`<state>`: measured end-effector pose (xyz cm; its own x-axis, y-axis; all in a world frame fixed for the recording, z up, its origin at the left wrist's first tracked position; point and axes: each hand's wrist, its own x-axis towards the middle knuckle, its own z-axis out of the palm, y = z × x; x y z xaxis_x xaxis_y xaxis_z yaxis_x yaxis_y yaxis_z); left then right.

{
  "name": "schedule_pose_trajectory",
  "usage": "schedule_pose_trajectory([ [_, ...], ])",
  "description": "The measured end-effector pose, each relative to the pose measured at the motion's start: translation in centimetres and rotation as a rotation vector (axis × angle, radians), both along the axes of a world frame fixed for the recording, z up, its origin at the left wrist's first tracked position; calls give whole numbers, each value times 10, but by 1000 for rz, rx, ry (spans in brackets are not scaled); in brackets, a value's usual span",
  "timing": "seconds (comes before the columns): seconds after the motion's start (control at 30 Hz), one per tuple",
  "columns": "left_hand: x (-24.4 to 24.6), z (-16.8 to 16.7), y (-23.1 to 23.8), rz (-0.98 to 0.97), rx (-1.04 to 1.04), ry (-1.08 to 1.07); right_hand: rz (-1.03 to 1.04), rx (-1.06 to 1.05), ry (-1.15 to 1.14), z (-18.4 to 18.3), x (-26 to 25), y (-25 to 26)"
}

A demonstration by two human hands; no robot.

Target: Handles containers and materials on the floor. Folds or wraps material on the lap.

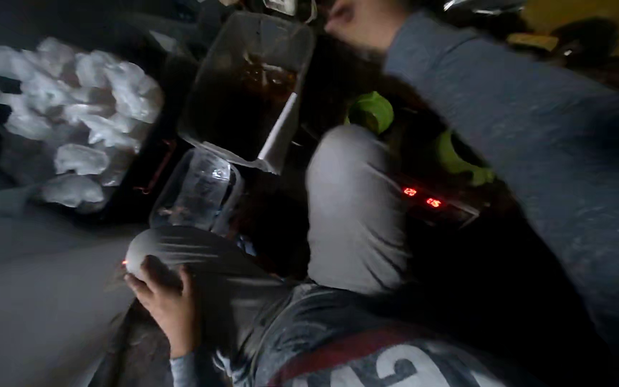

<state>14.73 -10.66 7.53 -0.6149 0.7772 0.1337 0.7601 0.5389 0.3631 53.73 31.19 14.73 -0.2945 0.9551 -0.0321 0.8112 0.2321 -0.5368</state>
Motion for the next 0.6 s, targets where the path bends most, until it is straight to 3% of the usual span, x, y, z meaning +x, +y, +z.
schedule_pose_trajectory([
  [0.07,-2,-5,2,32,42,16,159,-37,45,-15,-94,-13],
  [0.17,-3,-9,0,55,101,4,201,-269,-101,-80,-197,-33],
  [0.3,-9,-9,-10,67,150,-41,120,-589,-400,-178,-246,-66],
  [0.37,-15,-10,-17,70,166,-68,70,-635,-504,-204,-253,-66],
  [0.5,-23,-9,-20,81,177,-108,58,-648,-630,-183,-260,-60],
  [0.6,-27,-11,-18,89,187,-108,6,-627,-494,-160,-251,-54],
])
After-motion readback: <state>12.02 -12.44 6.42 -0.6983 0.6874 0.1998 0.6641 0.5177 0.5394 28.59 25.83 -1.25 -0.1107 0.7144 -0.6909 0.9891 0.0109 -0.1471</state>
